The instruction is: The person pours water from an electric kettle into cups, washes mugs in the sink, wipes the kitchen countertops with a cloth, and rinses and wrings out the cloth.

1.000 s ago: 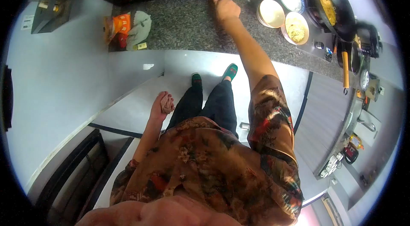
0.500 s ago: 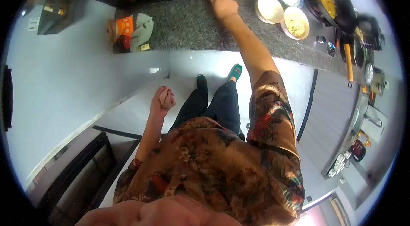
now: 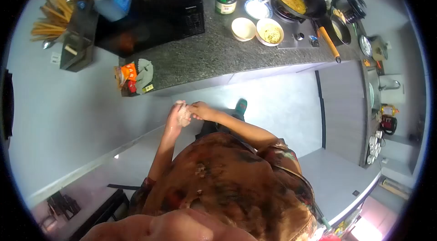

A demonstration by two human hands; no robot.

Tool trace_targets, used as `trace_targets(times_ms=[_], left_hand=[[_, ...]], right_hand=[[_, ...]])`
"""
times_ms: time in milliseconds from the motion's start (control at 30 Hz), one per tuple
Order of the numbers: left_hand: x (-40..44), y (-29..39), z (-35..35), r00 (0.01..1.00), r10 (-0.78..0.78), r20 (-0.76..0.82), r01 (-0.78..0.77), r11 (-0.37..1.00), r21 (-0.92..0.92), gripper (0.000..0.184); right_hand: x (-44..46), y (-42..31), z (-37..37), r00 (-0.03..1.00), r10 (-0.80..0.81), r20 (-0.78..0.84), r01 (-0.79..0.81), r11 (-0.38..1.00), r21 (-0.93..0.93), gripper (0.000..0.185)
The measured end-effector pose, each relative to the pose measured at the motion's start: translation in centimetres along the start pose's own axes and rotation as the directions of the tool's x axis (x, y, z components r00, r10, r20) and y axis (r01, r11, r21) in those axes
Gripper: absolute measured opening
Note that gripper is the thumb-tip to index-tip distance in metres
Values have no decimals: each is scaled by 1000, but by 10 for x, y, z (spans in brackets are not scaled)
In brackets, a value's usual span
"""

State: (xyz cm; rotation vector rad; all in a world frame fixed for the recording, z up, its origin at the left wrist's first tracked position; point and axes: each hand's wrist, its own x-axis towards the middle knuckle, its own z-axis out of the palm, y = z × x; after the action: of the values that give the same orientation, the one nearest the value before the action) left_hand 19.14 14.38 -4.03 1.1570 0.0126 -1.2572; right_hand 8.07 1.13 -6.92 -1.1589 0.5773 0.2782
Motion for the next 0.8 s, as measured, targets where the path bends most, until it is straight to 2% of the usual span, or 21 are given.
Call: trace_targets(times_ms=[33,100,167,200,267,300,333,400,433,467,533,600,700,800], left_hand=[[0,0,0,997,-37,71,35,999,32,34],[1,-6,4,999,-18,31,17,1000,23,32],[-1,-14,4,996,-56,66,60,996,-71,31],[0,-22,0,996,-68,54,74,990,-119,31],[1,-38,-8,997,-83,4,82,981,-175,32],[-2,-43,-14,992,-118,-36,107,970,-219,32],[-4,-42,-16,992,-120,-48,107,971,-215,32],[-16,-46,-12,988,-117,-102,97,977,-189,33],[-19,-47,-14,985,-122,-121,97,976,-196,33],[-24,-47,-18,984,-130,-124,104,975,-197,32],[-30,-51,-24,978,-149,-143,118,972,-202,32],[-33,-57,-28,952,-167,-256,93,956,-277,30],[-35,-67,-39,942,-223,-250,127,929,-348,29],[-37,-72,-39,930,-232,-285,127,931,-343,28]], right_hand=[[-6,-3,-2,999,28,-33,-30,998,-60,41],[-14,-9,-12,997,42,-60,-50,989,-136,43],[-17,-11,-26,983,-88,-160,7,892,-451,49],[-13,-12,-39,950,-255,-178,90,775,-626,58],[6,-33,-60,913,-217,-347,-30,809,-587,64],[19,-42,-78,887,-257,-383,-46,776,-629,68],[36,-49,-94,811,-378,-446,-27,737,-675,67],[52,-80,-120,768,-349,-537,-103,760,-641,66],[79,-77,-138,704,-417,-575,-120,728,-675,66],[82,-94,-140,661,-459,-594,-208,648,-732,65],[105,-110,-158,685,-417,-598,-256,631,-732,66],[124,-120,-168,669,-423,-611,-314,584,-749,65],[144,-128,-173,679,-431,-594,-328,546,-771,64],[157,-131,-175,680,-437,-588,-345,517,-783,63]])
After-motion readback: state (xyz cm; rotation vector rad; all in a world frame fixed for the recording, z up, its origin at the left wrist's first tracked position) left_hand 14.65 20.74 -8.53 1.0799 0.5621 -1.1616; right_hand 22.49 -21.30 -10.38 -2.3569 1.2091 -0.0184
